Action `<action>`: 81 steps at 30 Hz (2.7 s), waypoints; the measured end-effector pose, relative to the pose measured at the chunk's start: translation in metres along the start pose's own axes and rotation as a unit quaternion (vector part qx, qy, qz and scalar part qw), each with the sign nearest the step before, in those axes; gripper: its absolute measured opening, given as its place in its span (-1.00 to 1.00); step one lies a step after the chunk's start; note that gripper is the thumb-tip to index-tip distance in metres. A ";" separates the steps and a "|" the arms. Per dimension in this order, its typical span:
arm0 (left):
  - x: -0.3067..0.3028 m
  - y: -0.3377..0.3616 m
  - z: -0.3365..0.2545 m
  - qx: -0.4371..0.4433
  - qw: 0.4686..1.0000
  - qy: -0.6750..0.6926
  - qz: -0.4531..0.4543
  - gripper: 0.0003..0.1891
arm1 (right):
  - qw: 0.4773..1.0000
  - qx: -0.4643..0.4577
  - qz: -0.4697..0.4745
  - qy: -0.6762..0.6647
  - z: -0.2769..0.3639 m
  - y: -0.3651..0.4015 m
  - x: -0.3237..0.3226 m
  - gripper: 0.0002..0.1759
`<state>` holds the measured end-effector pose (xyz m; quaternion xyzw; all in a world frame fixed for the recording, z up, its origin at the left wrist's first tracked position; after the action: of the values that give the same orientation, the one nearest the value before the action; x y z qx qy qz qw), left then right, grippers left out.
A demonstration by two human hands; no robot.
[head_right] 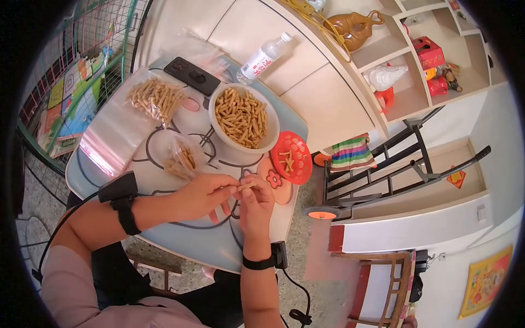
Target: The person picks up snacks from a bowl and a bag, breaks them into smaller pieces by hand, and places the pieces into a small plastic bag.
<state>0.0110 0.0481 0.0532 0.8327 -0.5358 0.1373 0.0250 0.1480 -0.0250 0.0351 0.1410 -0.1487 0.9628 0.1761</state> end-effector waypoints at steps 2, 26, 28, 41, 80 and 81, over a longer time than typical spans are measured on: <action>0.001 -0.001 0.001 -0.006 1.000 0.016 -0.004 -0.77 | 1.000 -0.004 0.002 0.002 0.001 0.002 0.001 -0.80; 0.000 0.005 -0.006 0.013 0.999 0.001 -0.045 -0.86 | 0.999 -0.032 0.031 -0.009 0.006 -0.001 0.002 -0.72; 0.000 0.006 -0.007 0.019 0.999 -0.003 -0.047 -0.83 | 0.999 -0.030 0.025 -0.006 0.004 0.000 -0.001 -0.74; 0.006 0.005 -0.009 0.012 0.998 0.019 -0.057 -0.87 | 1.000 0.001 -0.011 -0.009 0.014 0.003 0.001 -0.78; 0.008 0.007 -0.009 0.009 1.000 0.004 -0.028 -0.83 | 0.998 -0.021 0.006 -0.061 0.015 0.003 -0.003 -0.77; 0.008 0.007 -0.009 0.007 1.000 0.004 -0.028 -0.82 | 0.998 -0.020 0.005 -0.063 0.014 0.003 -0.003 -0.77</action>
<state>0.0056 0.0394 0.0628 0.8468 -0.5114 0.1438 0.0247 0.1529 -0.0338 0.0465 0.1965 -0.1798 0.9498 0.1641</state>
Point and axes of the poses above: each hand's wrist, its own y-axis away from the middle knuckle, its own x-axis out of the palm, z = x × y, the point moved 5 cm from there along -y, towards the middle knuckle, and after that the axes turned 5 degrees about x, right-handed, at the moved point
